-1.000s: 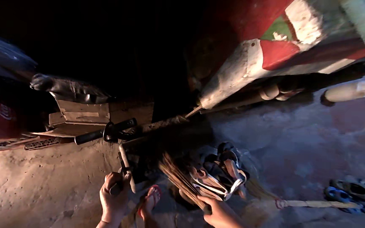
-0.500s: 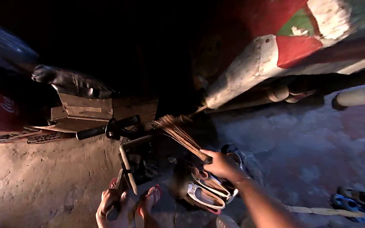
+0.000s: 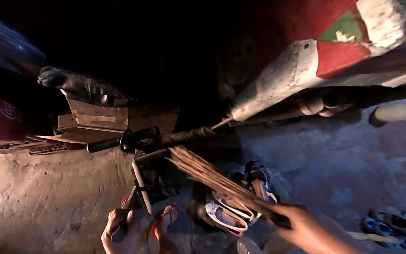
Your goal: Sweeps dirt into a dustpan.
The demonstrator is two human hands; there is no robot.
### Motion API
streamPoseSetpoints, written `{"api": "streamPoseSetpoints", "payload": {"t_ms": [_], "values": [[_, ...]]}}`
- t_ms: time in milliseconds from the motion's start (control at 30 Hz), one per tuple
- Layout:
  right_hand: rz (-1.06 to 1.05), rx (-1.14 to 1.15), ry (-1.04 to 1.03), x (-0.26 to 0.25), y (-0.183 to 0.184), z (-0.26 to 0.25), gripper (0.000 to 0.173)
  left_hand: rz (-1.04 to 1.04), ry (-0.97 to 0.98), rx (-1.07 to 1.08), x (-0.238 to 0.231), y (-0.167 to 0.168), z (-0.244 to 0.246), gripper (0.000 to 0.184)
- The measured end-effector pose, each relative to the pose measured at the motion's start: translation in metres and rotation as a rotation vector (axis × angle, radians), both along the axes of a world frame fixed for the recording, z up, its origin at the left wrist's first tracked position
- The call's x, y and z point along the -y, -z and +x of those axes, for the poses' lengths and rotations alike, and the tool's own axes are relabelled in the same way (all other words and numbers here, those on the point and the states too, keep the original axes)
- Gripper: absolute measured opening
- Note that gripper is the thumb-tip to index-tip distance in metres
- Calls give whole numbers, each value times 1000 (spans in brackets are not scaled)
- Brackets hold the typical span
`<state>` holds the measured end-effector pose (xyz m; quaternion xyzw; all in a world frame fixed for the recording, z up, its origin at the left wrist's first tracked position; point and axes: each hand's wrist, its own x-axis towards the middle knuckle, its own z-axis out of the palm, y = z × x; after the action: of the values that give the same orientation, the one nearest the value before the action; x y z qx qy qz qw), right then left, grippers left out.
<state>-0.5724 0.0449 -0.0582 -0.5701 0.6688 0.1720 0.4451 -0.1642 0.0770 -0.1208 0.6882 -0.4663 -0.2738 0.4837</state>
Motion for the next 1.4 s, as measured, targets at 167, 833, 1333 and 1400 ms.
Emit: {"api": "streamPoseSetpoints", "payload": {"t_ms": [167, 833, 1333, 1400], "values": [[62, -72, 21, 47, 97, 45, 66, -5, 155, -68, -30, 1, 1, 22], [92, -89, -37, 46, 110, 65, 69, 111, -133, -65, -73, -7, 33, 21], [108, -129, -101, 48, 80, 76, 66, 124, -187, -55, -74, -2, 31, 19], [206, -72, -129, 39, 114, 102, 70, 141, -153, -77, -74, -3, 34, 20]]}}
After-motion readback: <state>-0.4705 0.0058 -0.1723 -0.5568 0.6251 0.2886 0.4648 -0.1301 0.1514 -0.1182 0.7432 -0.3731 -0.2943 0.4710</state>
